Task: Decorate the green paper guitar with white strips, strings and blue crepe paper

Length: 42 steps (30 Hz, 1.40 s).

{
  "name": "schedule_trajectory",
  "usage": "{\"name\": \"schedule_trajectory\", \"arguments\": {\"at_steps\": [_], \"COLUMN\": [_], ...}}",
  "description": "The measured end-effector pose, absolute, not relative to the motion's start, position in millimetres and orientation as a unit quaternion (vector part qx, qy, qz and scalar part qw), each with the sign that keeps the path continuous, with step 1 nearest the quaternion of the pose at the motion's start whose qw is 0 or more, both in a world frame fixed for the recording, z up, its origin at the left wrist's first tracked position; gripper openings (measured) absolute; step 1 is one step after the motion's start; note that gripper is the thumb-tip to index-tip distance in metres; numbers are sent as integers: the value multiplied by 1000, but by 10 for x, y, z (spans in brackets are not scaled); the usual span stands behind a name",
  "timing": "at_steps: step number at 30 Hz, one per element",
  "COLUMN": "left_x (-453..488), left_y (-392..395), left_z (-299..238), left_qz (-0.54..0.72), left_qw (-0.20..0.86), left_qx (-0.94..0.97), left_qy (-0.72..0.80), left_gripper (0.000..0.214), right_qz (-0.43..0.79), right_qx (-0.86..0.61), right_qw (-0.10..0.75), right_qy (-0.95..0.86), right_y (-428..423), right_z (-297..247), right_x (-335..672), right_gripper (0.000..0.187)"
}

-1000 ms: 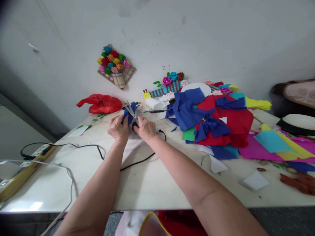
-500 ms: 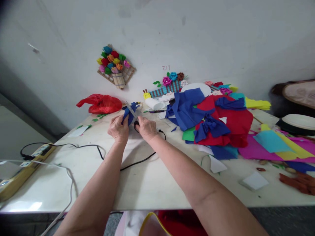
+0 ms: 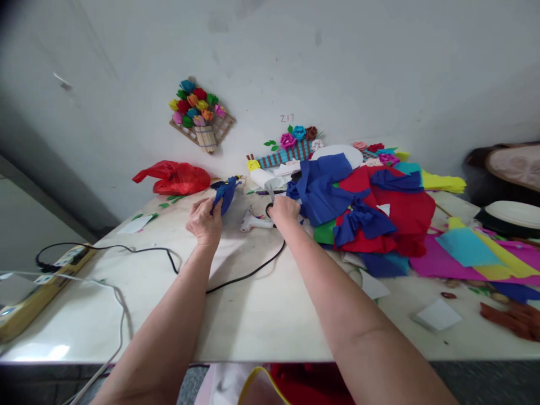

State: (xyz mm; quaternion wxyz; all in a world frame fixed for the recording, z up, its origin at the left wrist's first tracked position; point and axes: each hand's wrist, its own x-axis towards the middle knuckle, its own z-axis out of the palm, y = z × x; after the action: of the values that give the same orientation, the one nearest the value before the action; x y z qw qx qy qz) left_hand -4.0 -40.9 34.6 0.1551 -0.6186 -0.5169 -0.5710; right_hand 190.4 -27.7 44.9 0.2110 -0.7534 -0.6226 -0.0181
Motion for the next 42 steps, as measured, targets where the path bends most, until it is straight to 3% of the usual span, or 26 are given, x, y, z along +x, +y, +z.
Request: {"name": "schedule_trajectory", "arguments": {"at_steps": [18,25,37,42], "left_x": [-23,-30,0,31], "left_y": [-420,-393,-425,-435], "left_z": [350,307,314,300], "left_qz": [-565,-552,-537,-528], "left_qw": [161,169,218,219], "left_qx": [-609,-620,-643,-665], "left_qy": [-534,-531,-501,-481], "left_gripper": [26,29,23,22], "right_qz": [-23,-51,-57,19], "right_qx": [-761,-683,-615,-598], "right_qw": [119,220,332,391], "right_qy": [-638,-694,-713,-699], "right_y": [-235,-295,-421,-406], "right_z": [471,604,558,598], "right_x": [2060,1846,1564,1541], "right_gripper": [29,22,49,37]}}
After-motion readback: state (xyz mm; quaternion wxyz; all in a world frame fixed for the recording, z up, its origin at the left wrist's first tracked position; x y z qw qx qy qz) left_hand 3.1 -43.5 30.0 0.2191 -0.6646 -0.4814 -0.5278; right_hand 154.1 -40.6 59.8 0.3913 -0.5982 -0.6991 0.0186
